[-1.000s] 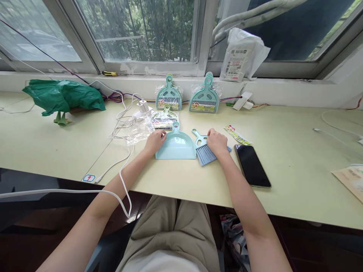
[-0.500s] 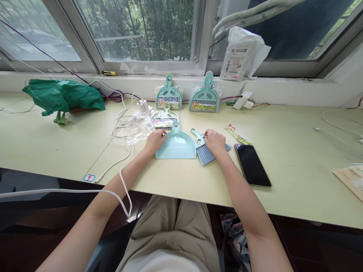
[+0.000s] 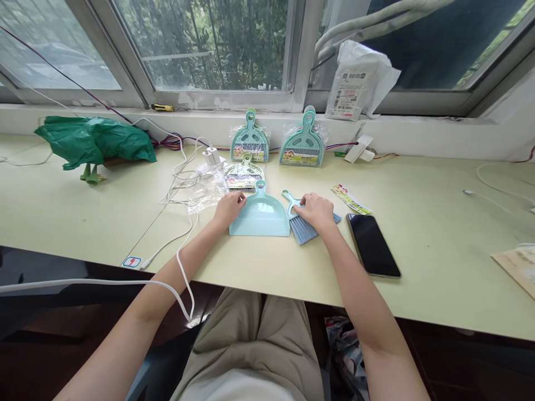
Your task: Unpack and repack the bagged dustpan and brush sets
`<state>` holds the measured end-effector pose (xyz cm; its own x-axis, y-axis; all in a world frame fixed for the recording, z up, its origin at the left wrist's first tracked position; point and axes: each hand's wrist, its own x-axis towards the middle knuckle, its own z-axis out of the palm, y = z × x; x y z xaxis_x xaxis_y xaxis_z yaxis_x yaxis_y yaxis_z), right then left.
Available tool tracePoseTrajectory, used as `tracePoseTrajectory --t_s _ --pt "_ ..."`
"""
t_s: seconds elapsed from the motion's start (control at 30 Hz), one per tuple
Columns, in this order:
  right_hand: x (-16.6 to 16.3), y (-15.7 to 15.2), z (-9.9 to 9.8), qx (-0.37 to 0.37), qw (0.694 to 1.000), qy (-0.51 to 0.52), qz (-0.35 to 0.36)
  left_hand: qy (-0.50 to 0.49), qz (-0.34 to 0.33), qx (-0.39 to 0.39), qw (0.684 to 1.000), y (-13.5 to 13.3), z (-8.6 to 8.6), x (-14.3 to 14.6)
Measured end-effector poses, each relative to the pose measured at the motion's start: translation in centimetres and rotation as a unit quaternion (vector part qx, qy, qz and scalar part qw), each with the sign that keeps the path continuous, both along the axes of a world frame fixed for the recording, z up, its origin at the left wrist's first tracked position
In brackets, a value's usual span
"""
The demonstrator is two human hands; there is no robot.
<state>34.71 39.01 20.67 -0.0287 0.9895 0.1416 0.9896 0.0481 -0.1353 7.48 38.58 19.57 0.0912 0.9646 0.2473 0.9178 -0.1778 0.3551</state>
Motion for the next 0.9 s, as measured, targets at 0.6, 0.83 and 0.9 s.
tracePoseTrajectory --t_s 0.6,0.83,0.9 --pt "0.6 0.4 0.8 0.07 0.991 0.11 -0.023 0.019 0.036 -0.018 0.999 -0.3 0.4 0.3" --pt "-2.1 -0.9 -0.1 0.071 0.993 0.072 0.057 0.022 -0.082 -0.016 0.996 -1.2 0.4 1.2" --pt "-2.3 -0.9 -0.4 0.082 0.992 0.062 0.07 0.034 -0.133 -0.012 0.991 -1.6 0.6 1.5"
